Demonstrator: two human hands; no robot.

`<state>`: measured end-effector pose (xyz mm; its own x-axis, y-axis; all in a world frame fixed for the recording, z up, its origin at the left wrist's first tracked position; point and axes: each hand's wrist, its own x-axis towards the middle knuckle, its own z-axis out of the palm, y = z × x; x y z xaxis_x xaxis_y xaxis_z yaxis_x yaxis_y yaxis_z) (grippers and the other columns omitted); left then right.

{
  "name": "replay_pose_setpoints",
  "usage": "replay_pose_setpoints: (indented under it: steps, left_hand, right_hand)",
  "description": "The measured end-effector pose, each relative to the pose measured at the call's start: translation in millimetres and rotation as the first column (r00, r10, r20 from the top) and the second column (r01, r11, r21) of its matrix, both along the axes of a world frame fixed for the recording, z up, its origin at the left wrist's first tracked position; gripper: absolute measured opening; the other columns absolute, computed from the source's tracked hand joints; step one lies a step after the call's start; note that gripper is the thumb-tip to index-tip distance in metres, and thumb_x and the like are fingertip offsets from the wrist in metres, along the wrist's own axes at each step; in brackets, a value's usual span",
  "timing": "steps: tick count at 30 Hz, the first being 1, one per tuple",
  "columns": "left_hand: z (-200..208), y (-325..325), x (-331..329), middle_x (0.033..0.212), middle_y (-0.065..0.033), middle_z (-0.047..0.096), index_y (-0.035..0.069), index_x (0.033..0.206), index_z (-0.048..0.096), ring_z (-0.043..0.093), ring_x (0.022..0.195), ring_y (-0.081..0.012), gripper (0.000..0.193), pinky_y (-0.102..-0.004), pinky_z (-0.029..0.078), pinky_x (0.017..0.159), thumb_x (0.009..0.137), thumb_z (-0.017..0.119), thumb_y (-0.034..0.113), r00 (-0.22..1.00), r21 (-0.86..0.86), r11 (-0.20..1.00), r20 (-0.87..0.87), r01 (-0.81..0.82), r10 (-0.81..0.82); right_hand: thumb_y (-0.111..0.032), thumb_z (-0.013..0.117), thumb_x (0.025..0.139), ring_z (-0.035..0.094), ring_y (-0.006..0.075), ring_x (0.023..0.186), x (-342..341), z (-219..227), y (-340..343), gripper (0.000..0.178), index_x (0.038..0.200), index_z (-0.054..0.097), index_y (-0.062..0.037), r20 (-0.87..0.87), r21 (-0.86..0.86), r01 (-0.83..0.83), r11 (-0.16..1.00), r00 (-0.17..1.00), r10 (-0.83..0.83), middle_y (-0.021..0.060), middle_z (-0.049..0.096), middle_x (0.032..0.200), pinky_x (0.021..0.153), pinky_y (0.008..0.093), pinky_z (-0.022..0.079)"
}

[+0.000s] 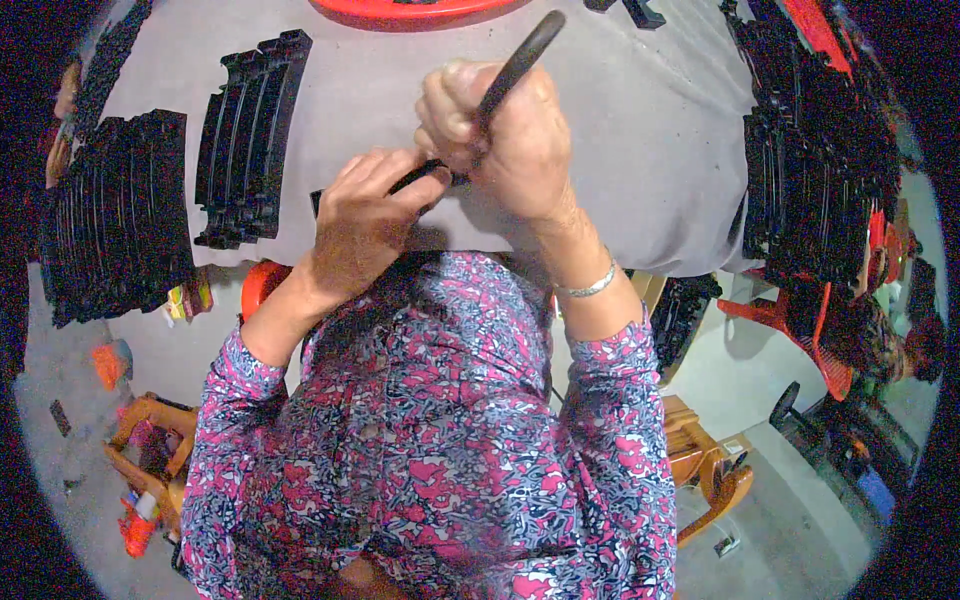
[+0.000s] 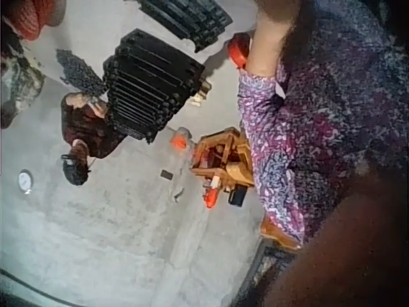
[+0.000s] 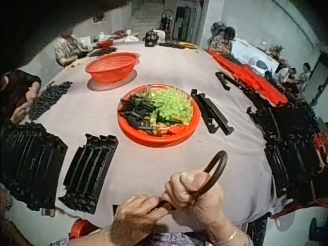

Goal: The person assembles plastic components by inserting parts into them by hand and using a metal hook tool, then stacks the assembled components.

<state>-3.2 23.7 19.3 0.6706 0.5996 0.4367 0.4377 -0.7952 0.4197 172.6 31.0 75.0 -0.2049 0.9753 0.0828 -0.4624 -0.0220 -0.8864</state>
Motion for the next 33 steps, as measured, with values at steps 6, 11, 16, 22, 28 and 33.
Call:
replay_pose_setpoints:
  steps: [6,11,16,22,28,33]
  left_hand:
    - [1.7,0.5,0.0,0.101,-0.0072,0.064,0.011,0.101,0.068,0.063,0.092,-0.027,0.026,-0.0392,0.049,0.08,0.077,0.061,0.009,1.0,-0.023,1.0,0.019,-0.019,0.02]
    - [-4.2,-0.2,0.4,0.101,-0.007,0.063,0.011,0.103,0.068,0.062,0.091,-0.0259,0.027,-0.038,0.049,0.08,0.077,0.06,0.008,0.999,0.019,0.999,0.008,-0.036,0.036]
    - [-3.0,-0.1,0.9,0.1,-0.0068,0.064,0.012,0.103,0.07,0.063,0.089,-0.0266,0.027,-0.039,0.05,0.078,0.076,0.064,0.007,0.999,0.026,0.999,0.011,-0.041,0.041]
    - [-7.3,1.1,0.7,0.098,-0.0073,0.064,0.011,0.102,0.07,0.063,0.088,-0.0271,0.027,-0.039,0.051,0.078,0.076,0.065,0.007,0.999,0.048,0.998,0.03,-0.036,0.035]
    - [-11.1,2.5,1.8,0.098,-0.0051,0.062,0.012,0.099,0.069,0.063,0.089,-0.0243,0.026,-0.0372,0.05,0.076,0.074,0.063,0.008,0.996,0.058,0.998,0.084,-0.02,0.015]
    - [-9.0,0.2,2.0,0.097,-0.0029,0.061,0.012,0.096,0.07,0.063,0.087,-0.0229,0.02,-0.0383,0.049,0.075,0.076,0.066,0.012,0.997,0.038,0.998,0.059,-0.054,0.052]
  right_hand:
    - [-0.034,0.04,0.097,0.019,0.0095,0.047,15.6,-10.6,-0.2,0.045,0.057,0.032,-0.0136,-0.347,0.008,-0.003,1.0,0.938,0.006,-0.004,0.024,0.051,0.046,0.0287,0.02]
    - [-0.036,0.04,0.098,0.016,0.0092,0.047,23.3,-16.7,0.1,0.047,0.057,0.033,-0.0142,-0.337,0.053,-0.032,0.998,0.94,0.048,-0.0044,0.025,0.05,0.045,0.0285,0.018]
    - [-0.037,0.04,0.098,0.016,0.0091,0.047,24.7,-18.8,0.1,0.047,0.058,0.034,-0.0143,-0.363,0.081,-0.057,0.995,0.928,0.083,-0.0041,0.025,0.05,0.045,0.0285,0.018]
    - [-0.04,0.041,0.097,0.016,0.009,0.047,26.3,-20.9,1.4,0.048,0.057,0.033,-0.0146,-0.37,0.08,-0.075,0.994,0.924,0.1,-0.0044,0.025,0.051,0.045,0.0285,0.018]
    - [-0.041,0.041,0.097,0.017,0.0089,0.046,24.2,-33.8,-0.3,0.048,0.058,0.032,-0.0143,-0.436,0.045,-0.07,0.997,0.896,0.083,-0.0047,0.024,0.051,0.043,0.0277,0.017]
    - [-0.043,0.042,0.097,0.016,0.0084,0.046,27.7,-30.9,1.7,0.049,0.058,0.033,-0.0143,-0.38,0.041,-0.104,0.994,0.918,0.112,-0.0052,0.024,0.051,0.043,0.0276,0.017]
